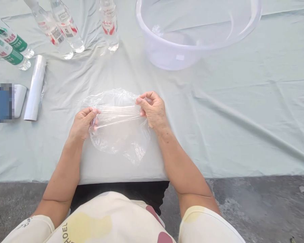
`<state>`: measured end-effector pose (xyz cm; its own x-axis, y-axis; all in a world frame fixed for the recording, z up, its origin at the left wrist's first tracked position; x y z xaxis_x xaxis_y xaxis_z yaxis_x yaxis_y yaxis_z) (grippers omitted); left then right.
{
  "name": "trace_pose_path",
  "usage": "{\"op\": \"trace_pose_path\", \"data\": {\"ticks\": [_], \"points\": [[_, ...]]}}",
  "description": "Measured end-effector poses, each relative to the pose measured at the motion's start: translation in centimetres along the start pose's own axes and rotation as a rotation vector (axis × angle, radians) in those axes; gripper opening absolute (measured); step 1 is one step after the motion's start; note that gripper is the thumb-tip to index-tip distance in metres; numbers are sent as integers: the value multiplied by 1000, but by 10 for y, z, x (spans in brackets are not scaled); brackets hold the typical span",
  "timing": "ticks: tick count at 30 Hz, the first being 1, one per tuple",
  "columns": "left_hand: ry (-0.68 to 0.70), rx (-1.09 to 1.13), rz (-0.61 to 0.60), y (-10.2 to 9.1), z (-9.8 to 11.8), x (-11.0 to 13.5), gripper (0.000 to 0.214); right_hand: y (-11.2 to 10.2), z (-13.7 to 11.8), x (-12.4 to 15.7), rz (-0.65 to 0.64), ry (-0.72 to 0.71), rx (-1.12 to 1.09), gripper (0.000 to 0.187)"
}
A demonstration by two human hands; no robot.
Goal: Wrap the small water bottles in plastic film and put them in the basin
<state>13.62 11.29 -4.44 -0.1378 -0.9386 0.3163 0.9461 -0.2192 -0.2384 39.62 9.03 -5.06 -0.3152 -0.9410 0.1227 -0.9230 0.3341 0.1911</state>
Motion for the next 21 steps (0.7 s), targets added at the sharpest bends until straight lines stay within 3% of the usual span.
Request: {"op": "trace_pose_path", "data": {"ticks": [2,4,7,9,10,11,14,15,17,21], "points": [[-19,-88,84,-11,-3,-2,13,-9,-3,-3,75,-45,100,25],[27,-209,253,-27,0,-1,7,-16,-6,-4,140,-100,216,20],[219,-388,631,-49,16,12,15,-20,-5,-4,186,-169,344,15],[414,-439,764,-49,30,25,18,-19,-1,-4,186,-201,391,15],[523,-453,719,-41,36,28,18,-17,1,-4,178,-211,411,15],[630,-479,595,-29,42,30,18,-15,3,-4,165,-217,428,15],[792,-727,82,19,47,34,20,-11,5,-4,133,-230,459,15],[763,-859,-33,29,45,35,25,-11,4,-4,130,-235,460,15],[629,-1106,-124,35,40,36,33,-12,2,-5,136,-248,461,15],[370,-1401,-232,23,35,48,45,-17,-2,-7,173,-285,488,14]]}}
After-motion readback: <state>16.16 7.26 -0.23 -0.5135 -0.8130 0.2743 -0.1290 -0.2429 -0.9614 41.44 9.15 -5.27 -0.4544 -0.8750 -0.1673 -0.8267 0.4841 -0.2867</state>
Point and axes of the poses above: each hand's wrist, its own x-axis away from the middle knuckle, its own y-axis out of the palm, z = x × y, the point moved 6 cm from there along -x, towards the middle knuckle, and after that the axes turned 9 degrees about -x, right-handed, at the moved point
